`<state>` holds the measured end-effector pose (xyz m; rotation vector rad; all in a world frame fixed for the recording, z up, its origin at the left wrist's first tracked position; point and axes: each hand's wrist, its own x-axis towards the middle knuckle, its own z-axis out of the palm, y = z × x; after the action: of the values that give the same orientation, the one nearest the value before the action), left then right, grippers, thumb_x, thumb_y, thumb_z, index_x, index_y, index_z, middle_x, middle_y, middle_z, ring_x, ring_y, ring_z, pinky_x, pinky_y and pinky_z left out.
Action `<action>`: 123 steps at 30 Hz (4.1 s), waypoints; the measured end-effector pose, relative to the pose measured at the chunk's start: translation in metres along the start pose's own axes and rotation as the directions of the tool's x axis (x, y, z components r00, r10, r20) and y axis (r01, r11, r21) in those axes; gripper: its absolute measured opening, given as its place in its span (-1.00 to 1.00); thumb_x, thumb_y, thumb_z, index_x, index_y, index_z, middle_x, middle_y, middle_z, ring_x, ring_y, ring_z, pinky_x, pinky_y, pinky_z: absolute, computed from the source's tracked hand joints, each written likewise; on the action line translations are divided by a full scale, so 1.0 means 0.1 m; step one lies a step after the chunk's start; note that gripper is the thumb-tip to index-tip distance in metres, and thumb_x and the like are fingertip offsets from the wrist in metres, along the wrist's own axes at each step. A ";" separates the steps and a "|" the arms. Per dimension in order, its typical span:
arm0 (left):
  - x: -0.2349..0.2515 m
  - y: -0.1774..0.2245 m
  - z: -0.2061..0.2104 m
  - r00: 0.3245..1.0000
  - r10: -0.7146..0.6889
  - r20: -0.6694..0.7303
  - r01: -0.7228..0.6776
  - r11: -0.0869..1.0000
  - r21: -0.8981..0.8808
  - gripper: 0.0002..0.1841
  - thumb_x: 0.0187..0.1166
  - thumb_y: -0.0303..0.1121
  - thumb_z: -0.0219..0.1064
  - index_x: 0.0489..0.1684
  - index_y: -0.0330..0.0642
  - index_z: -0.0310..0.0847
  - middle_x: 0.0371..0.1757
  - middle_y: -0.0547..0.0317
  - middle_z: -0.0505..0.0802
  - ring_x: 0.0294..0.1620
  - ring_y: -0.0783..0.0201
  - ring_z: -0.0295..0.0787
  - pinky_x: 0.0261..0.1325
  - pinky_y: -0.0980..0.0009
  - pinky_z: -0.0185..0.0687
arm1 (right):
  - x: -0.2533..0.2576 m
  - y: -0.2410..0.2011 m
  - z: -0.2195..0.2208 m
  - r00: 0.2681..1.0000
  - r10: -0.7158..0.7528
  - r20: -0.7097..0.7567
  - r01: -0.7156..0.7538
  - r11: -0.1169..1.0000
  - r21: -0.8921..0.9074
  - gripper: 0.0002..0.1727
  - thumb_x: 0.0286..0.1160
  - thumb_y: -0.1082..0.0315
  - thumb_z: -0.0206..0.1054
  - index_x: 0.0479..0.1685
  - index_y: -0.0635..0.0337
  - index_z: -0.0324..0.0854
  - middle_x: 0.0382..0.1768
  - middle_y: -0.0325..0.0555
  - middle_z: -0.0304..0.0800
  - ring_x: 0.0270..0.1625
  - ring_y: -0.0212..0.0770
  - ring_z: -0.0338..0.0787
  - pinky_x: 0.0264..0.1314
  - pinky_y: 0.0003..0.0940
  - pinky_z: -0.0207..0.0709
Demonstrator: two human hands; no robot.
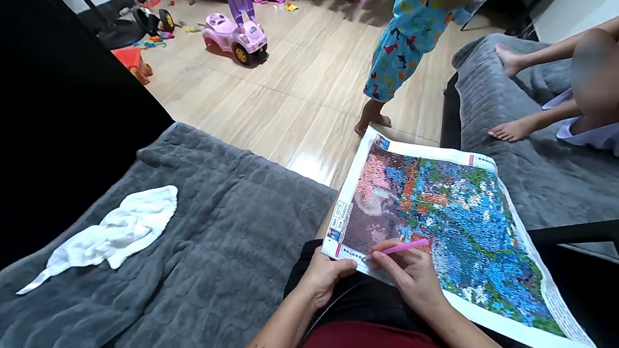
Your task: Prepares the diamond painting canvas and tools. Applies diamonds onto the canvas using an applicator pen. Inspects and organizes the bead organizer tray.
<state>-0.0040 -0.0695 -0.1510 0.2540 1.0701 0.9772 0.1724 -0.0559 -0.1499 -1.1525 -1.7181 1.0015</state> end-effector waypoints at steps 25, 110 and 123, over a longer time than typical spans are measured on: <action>0.00 -0.02 0.00 1.000 0.024 0.002 -0.024 0.999 0.025 -0.61 0.31 -0.88 0.33 0.08 -0.39 0.48 -0.21 0.07 0.89 -0.24 0.30 0.90 -0.05 0.40 0.86 | 0.01 0.00 -0.02 0.988 -0.153 0.020 0.154 0.976 -0.155 -0.78 0.55 0.34 0.29 -0.25 0.34 0.77 -0.30 -0.13 0.87 -0.31 -0.53 0.82 -0.16 -0.66 0.72; 0.02 -0.02 0.07 0.998 0.013 -0.067 -0.013 1.000 0.008 -0.76 0.48 -0.81 0.26 0.01 -0.42 0.48 -0.36 0.03 0.86 -0.43 0.27 0.89 -0.26 0.41 0.88 | 0.00 0.02 0.03 0.983 -0.172 0.065 0.182 0.959 -0.218 -0.78 0.53 0.34 0.29 -0.28 0.32 0.78 -0.34 -0.11 0.87 -0.34 -0.49 0.81 -0.16 -0.67 0.68; 0.01 0.00 0.07 0.998 -0.015 -0.058 0.013 0.999 -0.036 -0.84 0.61 -0.74 0.12 0.03 -0.41 0.45 -0.35 0.02 0.85 -0.41 0.26 0.88 -0.27 0.42 0.87 | 0.01 0.00 0.06 0.998 -0.001 0.056 0.004 0.999 -0.053 -0.80 0.52 0.38 0.27 -0.23 0.33 0.77 -0.37 -0.23 0.87 -0.33 -0.54 0.84 -0.16 -0.62 0.75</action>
<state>0.0016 -0.0671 -0.1479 0.1901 1.1050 0.9951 0.1668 -0.0558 -0.1516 -1.1659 -1.7997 1.0008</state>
